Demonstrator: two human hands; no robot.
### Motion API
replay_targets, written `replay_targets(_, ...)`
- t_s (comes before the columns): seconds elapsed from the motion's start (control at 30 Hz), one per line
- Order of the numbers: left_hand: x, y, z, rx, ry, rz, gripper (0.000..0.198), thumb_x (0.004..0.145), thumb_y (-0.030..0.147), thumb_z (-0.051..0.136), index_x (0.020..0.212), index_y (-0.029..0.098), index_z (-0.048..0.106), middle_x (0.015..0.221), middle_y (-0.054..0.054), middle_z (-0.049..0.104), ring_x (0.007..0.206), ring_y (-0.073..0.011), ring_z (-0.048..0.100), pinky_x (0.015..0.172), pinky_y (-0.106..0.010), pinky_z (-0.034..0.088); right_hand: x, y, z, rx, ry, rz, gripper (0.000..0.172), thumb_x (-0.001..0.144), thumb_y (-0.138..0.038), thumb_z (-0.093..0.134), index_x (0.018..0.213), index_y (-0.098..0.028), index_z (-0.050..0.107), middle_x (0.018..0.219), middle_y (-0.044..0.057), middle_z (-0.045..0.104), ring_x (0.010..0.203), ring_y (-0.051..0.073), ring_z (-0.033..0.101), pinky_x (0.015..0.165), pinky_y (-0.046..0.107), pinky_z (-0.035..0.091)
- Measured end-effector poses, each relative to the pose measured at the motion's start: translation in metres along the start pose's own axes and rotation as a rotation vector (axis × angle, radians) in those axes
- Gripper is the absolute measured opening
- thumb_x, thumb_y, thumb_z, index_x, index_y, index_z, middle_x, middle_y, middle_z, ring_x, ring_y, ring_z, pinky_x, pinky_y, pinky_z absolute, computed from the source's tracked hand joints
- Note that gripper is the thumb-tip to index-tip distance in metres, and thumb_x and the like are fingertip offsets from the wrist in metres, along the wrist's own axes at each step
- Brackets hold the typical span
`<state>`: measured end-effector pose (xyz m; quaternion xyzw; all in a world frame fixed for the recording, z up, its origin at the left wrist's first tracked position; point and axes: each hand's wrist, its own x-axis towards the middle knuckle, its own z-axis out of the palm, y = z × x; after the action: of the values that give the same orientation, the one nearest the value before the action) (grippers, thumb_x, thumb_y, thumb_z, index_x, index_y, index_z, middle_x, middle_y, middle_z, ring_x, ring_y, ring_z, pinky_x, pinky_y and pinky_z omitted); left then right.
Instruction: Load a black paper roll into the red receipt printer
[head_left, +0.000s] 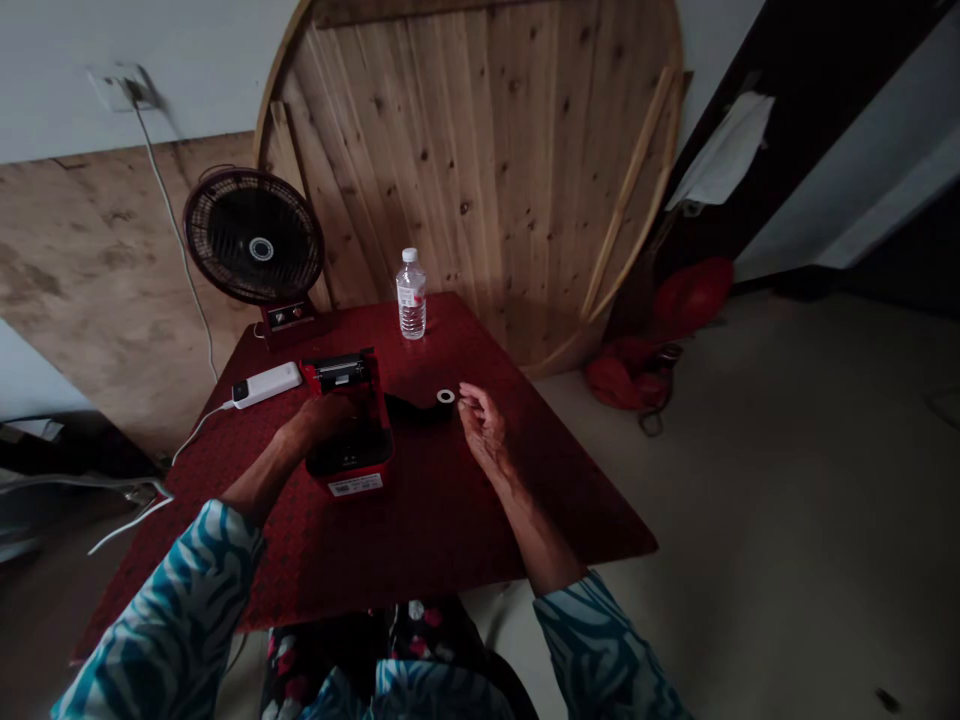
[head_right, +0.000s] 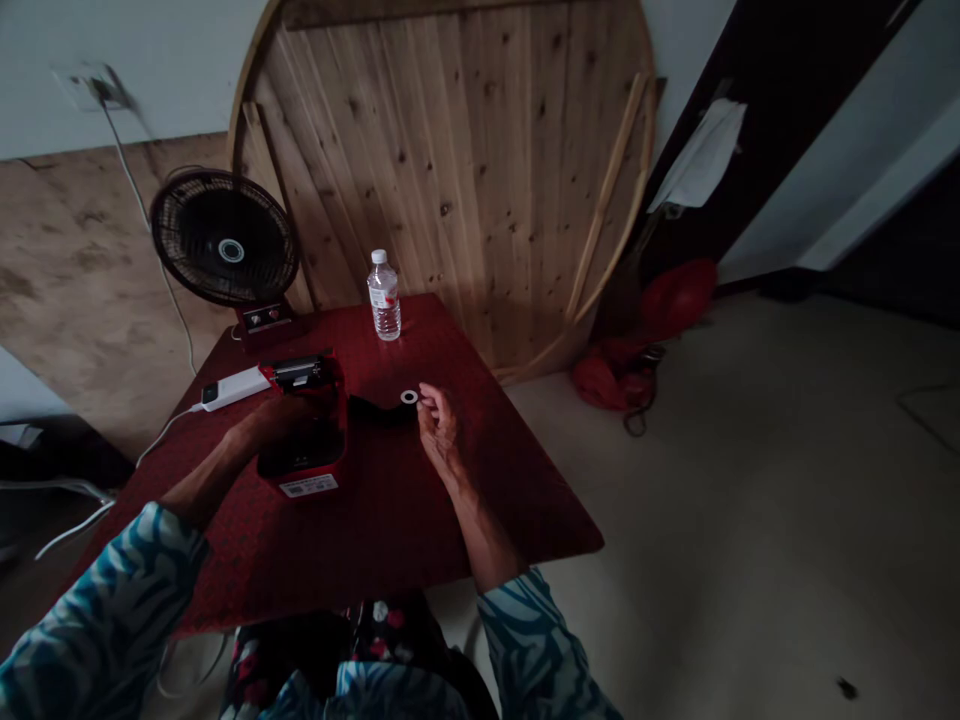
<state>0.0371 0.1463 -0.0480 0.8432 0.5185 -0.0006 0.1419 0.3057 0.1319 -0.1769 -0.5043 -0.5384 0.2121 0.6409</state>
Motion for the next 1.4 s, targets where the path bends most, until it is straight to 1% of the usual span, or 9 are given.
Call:
replay_targets(0.17,-0.044,0.003,-0.011,-0.262,0.141,0.039,0.04,0.097,0.042,0.047,0.117,0.023,0.075,0.115,-0.007,0.077,0.102,-0.0259,0.072,0.088,-0.034,0.055,0.001,-0.002,0.0,-0.001,-0.018,0.009,0.035,0.086,-0.044,0.053,0.113,-0.025,0.066,0.111,0.01,0.073,0.092,0.022,0.069,0.078,0.038,0.058)
replay_targets(0.3,-0.078,0.008,0.005,-0.459,0.26,0.065,0.045,0.083,0.054,0.066,0.117,0.026,0.075,0.112,-0.007,0.078,0.096,-0.0294,0.073,0.08,-0.035,0.058,0.001,-0.005,0.002,0.0,-0.047,0.041,0.037,0.086,-0.049,0.052,0.111,-0.025,0.067,0.108,0.009,0.074,0.092,0.022,0.068,0.08,0.04,0.057)
replay_targets(0.57,-0.091,0.005,0.036,-0.255,0.537,0.126,0.026,0.094,0.037,0.054,0.101,0.028,0.078,0.106,-0.007,0.078,0.098,-0.0267,0.071,0.089,-0.041,0.051,-0.003,-0.022,0.015,0.105,-0.07,0.064,0.036,0.085,-0.052,0.056,0.108,-0.026,0.067,0.111,0.009,0.074,0.099,0.024,0.069,0.088,0.042,0.055)
replay_targets(0.8,-0.108,0.007,0.043,-0.027,0.597,0.272,0.025,0.097,0.038,0.059,0.11,0.026,0.076,0.111,-0.01,0.073,0.1,-0.0266,0.065,0.081,-0.039,0.046,0.036,-0.074,0.084,0.346,-0.332,0.174,0.05,0.084,-0.061,0.059,0.121,-0.028,0.066,0.132,0.006,0.067,0.128,0.024,0.059,0.114,0.045,0.04)
replay_targets(0.97,-0.111,0.007,0.047,0.023,0.614,0.274,0.028,0.097,0.04,0.058,0.115,0.026,0.074,0.111,-0.011,0.07,0.1,-0.0261,0.063,0.078,-0.037,0.046,0.05,-0.087,0.108,0.28,-0.346,0.432,0.045,0.084,-0.066,0.057,0.087,-0.024,0.073,0.117,0.008,0.073,0.125,0.03,0.059,0.114,0.051,0.038)
replay_targets(1.07,-0.112,0.007,0.05,0.014,0.613,0.268,0.031,0.097,0.043,0.056,0.115,0.025,0.075,0.11,-0.011,0.071,0.1,-0.0271,0.062,0.079,-0.038,0.046,0.032,-0.082,0.1,0.301,-0.351,0.358,0.035,0.079,-0.057,0.061,0.072,-0.024,0.071,0.111,0.005,0.074,0.119,0.028,0.062,0.109,0.047,0.043)
replay_targets(1.13,-0.113,0.009,0.051,-0.018,0.619,0.256,0.031,0.097,0.043,0.057,0.114,0.025,0.075,0.11,-0.011,0.071,0.101,-0.0276,0.062,0.081,-0.04,0.046,0.015,-0.078,0.091,0.331,-0.334,0.31,0.024,0.073,-0.046,0.065,0.081,-0.025,0.073,0.115,0.003,0.072,0.118,0.026,0.061,0.11,0.044,0.043)
replay_targets(1.27,-0.11,0.006,0.05,-0.237,0.642,0.187,0.029,0.097,0.043,0.054,0.105,0.027,0.077,0.103,-0.008,0.072,0.1,-0.0261,0.063,0.086,-0.04,0.046,-0.013,-0.074,0.082,0.399,-0.31,0.392,0.04,0.07,-0.04,0.066,0.108,-0.027,0.07,0.122,0.003,0.071,0.12,0.026,0.06,0.111,0.044,0.042)
replay_targets(1.4,-0.092,-0.008,0.049,-0.662,0.8,-0.152,0.036,0.092,0.05,0.059,0.108,0.021,0.073,0.107,-0.01,0.071,0.101,-0.027,0.065,0.088,-0.04,0.05,-0.019,-0.076,0.084,0.425,-0.291,0.429,0.04,0.073,-0.038,0.064,0.112,-0.029,0.068,0.124,0.002,0.07,0.12,0.025,0.06,0.11,0.044,0.044)
